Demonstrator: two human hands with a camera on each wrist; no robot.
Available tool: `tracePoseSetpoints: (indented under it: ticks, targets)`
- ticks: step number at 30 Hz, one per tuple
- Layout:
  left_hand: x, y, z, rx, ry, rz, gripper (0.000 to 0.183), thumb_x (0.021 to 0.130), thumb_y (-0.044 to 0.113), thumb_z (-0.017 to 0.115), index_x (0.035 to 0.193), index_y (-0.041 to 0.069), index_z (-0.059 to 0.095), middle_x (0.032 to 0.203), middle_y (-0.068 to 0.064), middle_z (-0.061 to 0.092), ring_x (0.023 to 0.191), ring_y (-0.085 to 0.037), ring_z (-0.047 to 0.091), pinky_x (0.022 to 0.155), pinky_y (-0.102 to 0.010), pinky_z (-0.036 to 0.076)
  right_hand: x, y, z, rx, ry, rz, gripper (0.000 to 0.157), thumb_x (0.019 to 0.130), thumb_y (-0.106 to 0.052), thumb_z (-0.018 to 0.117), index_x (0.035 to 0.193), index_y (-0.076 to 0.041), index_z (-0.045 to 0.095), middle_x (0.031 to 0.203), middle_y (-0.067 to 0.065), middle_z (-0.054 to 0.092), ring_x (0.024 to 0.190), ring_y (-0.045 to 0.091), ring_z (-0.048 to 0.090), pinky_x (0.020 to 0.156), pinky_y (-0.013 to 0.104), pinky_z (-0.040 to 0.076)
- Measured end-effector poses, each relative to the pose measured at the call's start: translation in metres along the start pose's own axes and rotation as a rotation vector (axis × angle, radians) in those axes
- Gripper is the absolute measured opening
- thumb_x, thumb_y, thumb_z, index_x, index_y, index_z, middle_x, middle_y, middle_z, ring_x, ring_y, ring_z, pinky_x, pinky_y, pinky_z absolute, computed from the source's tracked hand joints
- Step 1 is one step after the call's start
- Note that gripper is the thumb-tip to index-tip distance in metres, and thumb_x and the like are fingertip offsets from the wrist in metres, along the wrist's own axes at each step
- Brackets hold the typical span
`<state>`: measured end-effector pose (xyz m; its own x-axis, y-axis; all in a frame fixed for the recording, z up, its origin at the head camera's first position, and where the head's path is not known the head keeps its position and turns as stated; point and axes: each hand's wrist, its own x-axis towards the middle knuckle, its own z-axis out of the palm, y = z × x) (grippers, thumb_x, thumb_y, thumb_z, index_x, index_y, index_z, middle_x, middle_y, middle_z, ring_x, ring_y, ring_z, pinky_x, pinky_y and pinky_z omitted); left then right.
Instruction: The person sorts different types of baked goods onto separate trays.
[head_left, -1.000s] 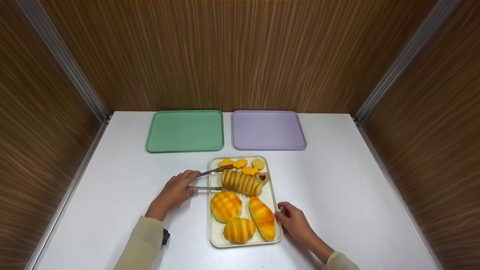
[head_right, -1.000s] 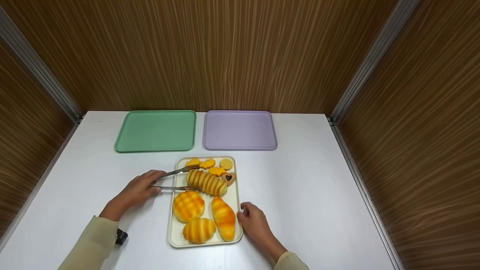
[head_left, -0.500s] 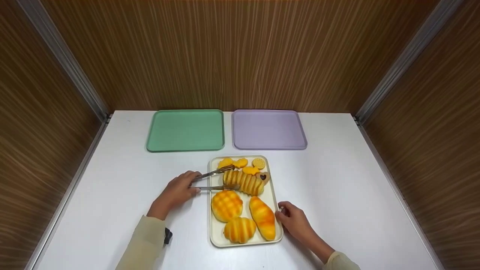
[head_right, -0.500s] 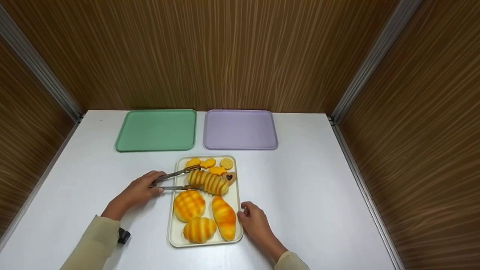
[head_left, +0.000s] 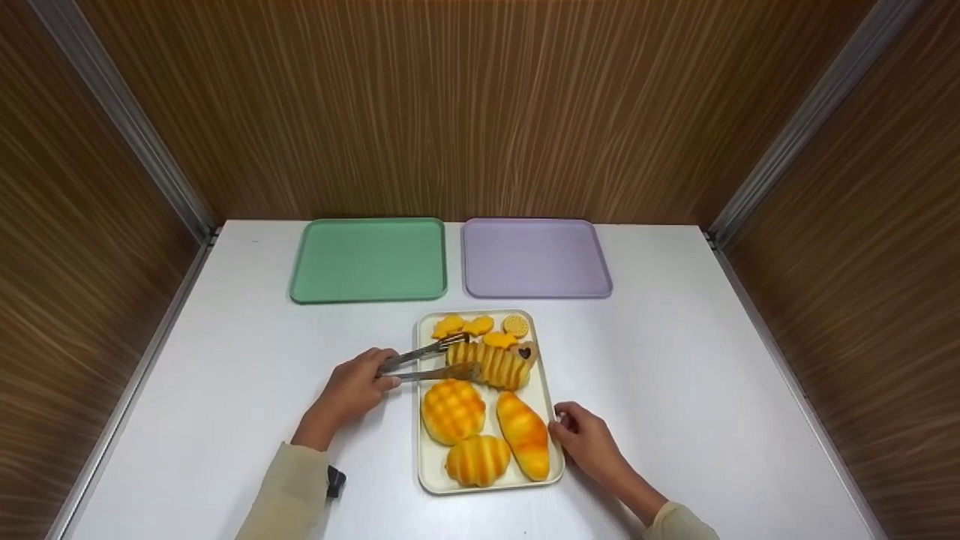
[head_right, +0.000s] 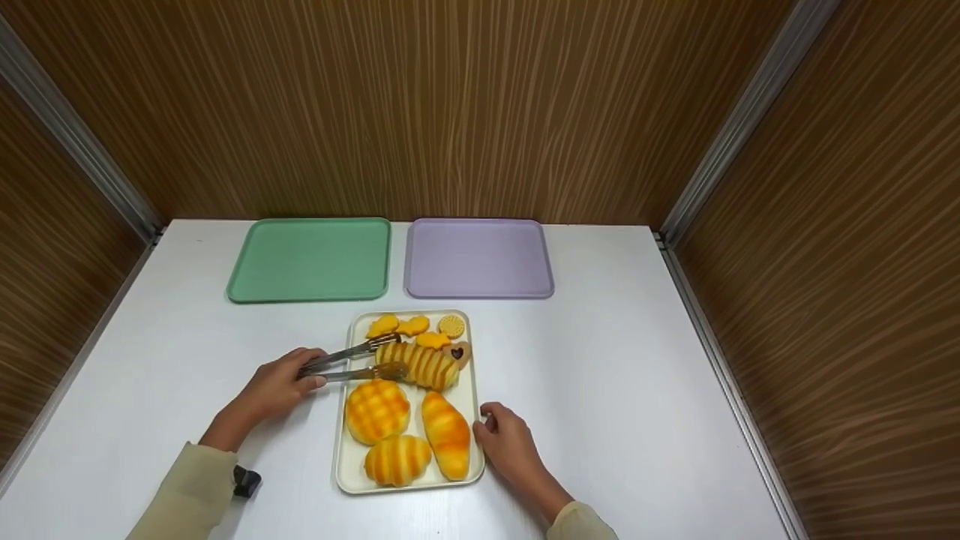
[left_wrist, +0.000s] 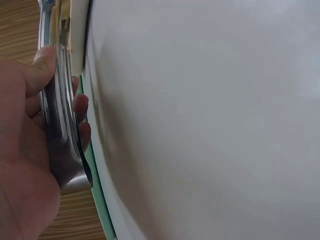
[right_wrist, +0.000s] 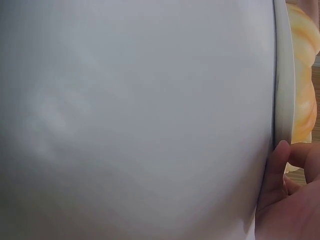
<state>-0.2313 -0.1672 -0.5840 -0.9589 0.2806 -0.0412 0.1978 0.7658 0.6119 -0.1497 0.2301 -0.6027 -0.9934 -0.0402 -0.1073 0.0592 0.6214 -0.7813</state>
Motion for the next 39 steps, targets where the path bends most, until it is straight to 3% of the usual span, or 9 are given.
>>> tracePoseSetpoints:
  ticks: [5,13,23,30,39]
  targets:
    - [-0.004,0.003,0.000,-0.010,0.027,-0.022,0.036,0.095,0.030,0.070,0.127,0.016,0.062,0.112,0.000,0.064,0.095,-0.021,0.057,0.091,-0.045,0.045,0.000,0.001,0.000,-0.004,0.006,-0.018,0.021,0.093,-0.012,0.069,0.114,-0.005,0.068,0.081,-0.001,0.057,0.069,0.012,0.050,0.060,0.021,0.042]
    - [-0.011,0.004,0.004,-0.024,0.073,-0.031,0.043,0.096,0.034,0.069,0.133,0.016,0.059,0.131,-0.003,0.064,0.117,-0.024,0.061,0.103,-0.050,0.044,0.001,0.002,0.000,-0.002,0.011,-0.020,0.022,0.094,-0.012,0.068,0.114,-0.005,0.068,0.080,-0.002,0.056,0.068,0.011,0.050,0.061,0.021,0.042]
    - [-0.014,0.013,0.001,-0.062,0.109,-0.061,0.039,0.096,0.033,0.069,0.131,0.017,0.060,0.120,-0.002,0.066,0.106,-0.022,0.061,0.099,-0.049,0.046,-0.001,0.003,0.001,-0.013,0.012,-0.021,0.021,0.094,-0.013,0.069,0.113,-0.006,0.068,0.081,-0.002,0.056,0.071,0.012,0.050,0.062,0.021,0.041]
    - [-0.001,0.022,0.006,-0.038,0.123,-0.086,0.044,0.098,0.034,0.066,0.134,0.013,0.058,0.123,-0.005,0.067,0.114,-0.026,0.062,0.102,-0.055,0.042,-0.001,0.002,0.001,-0.003,0.011,-0.014,0.021,0.093,-0.013,0.069,0.113,-0.006,0.068,0.081,-0.002,0.056,0.071,0.013,0.050,0.062,0.021,0.041]
    - [0.026,0.040,0.009,-0.008,0.147,-0.112,0.044,0.099,0.036,0.065,0.136,0.013,0.055,0.124,-0.004,0.066,0.117,-0.026,0.062,0.102,-0.058,0.040,-0.002,0.002,0.002,0.010,0.018,0.004,0.023,0.094,-0.014,0.069,0.115,-0.006,0.068,0.082,-0.001,0.057,0.072,0.013,0.051,0.062,0.021,0.042]
